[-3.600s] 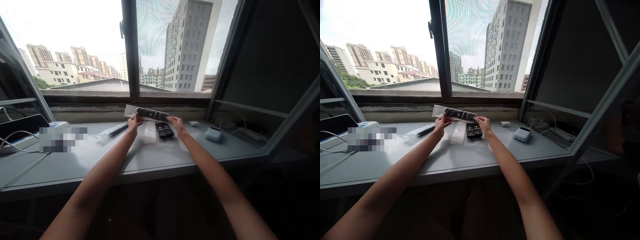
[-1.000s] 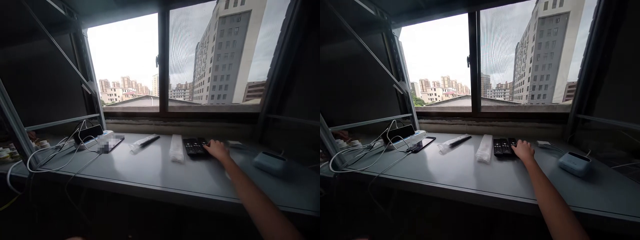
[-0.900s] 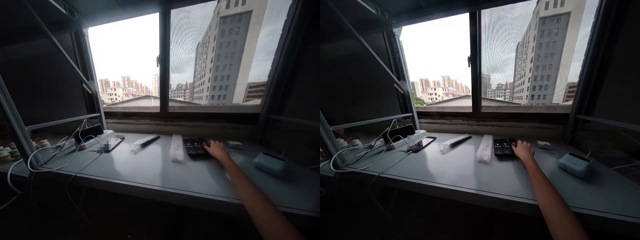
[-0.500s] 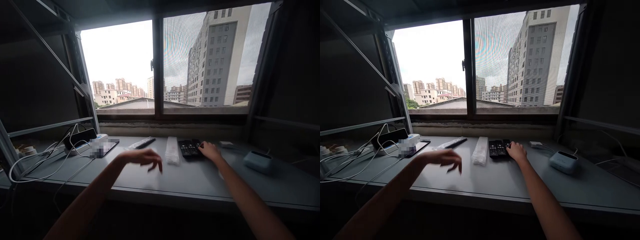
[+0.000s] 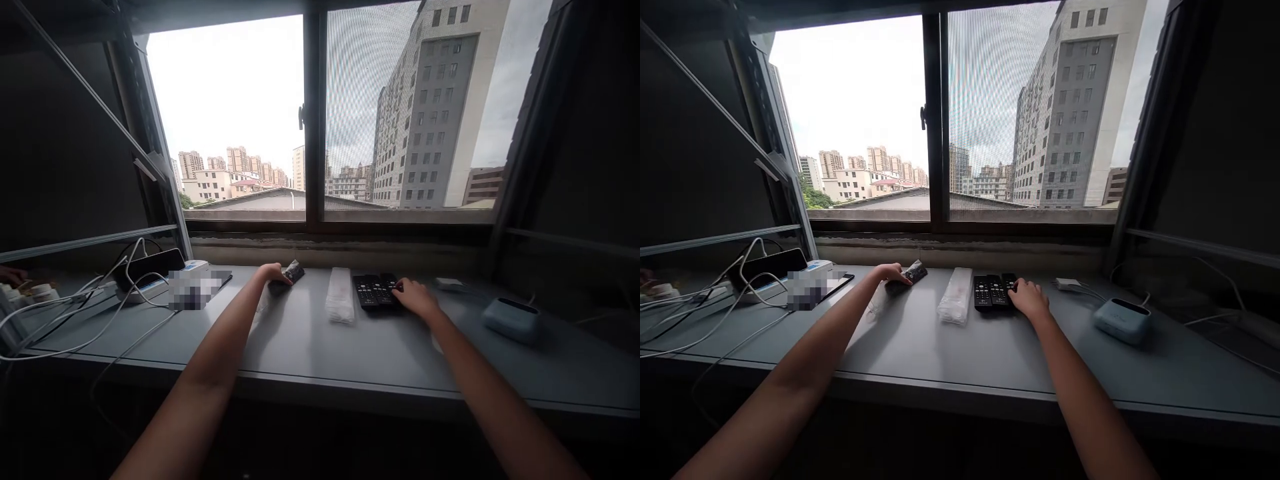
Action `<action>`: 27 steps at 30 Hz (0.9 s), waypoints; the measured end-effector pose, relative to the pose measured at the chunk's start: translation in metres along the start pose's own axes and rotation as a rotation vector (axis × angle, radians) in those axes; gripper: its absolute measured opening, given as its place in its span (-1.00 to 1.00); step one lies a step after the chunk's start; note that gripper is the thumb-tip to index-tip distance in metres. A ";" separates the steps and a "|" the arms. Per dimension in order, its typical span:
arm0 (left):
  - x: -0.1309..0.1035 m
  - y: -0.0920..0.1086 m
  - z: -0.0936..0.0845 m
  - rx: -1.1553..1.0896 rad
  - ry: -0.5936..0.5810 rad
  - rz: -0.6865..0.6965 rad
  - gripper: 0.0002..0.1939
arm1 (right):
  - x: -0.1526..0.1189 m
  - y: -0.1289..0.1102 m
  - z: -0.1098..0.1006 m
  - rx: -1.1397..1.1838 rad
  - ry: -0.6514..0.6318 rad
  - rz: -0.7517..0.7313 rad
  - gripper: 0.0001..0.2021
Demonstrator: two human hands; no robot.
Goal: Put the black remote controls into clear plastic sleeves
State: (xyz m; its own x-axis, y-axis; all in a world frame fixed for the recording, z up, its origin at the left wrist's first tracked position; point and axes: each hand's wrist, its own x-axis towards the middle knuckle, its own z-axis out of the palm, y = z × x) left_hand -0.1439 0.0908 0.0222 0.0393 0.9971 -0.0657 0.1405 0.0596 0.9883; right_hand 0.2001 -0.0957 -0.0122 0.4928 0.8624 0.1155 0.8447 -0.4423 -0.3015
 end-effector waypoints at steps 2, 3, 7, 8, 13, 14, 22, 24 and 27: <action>-0.008 0.010 0.007 0.159 0.005 -0.143 -0.86 | 0.000 0.000 0.000 0.009 -0.008 0.012 -0.65; -0.012 0.016 0.013 0.190 -0.037 -0.189 -0.84 | 0.001 0.000 0.001 0.014 -0.008 0.018 -0.65; -0.030 0.031 0.060 -0.332 -0.235 -0.114 -0.82 | 0.002 -0.002 0.005 0.071 0.130 -0.035 -0.67; -0.034 0.033 0.076 -0.490 -0.216 -0.093 -0.80 | 0.002 -0.003 0.006 0.095 0.209 -0.088 -0.67; -0.052 0.020 0.144 -0.817 -0.127 -0.185 -0.79 | -0.008 -0.016 0.004 0.145 0.583 -0.627 -0.72; -0.055 0.015 0.150 -0.817 -0.160 -0.212 -0.78 | -0.012 -0.019 0.003 0.134 0.635 -0.723 -0.73; -0.057 0.000 0.144 -0.756 -0.170 -0.218 -0.81 | -0.036 -0.040 0.001 -0.151 0.787 -1.098 -0.83; -0.060 0.002 0.142 -0.740 -0.215 -0.220 -0.79 | -0.037 -0.042 0.002 -0.191 0.808 -1.112 -0.80; -0.068 0.004 0.141 -0.719 -0.283 -0.211 -0.74 | -0.036 -0.042 0.004 -0.174 0.825 -1.055 -0.75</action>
State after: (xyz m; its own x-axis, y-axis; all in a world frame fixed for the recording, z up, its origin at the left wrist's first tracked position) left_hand -0.0066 0.0165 0.0114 0.3457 0.9170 -0.1988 -0.4952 0.3583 0.7915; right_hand 0.1457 -0.1070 -0.0073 -0.4732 0.4368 0.7651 0.8807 0.2557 0.3987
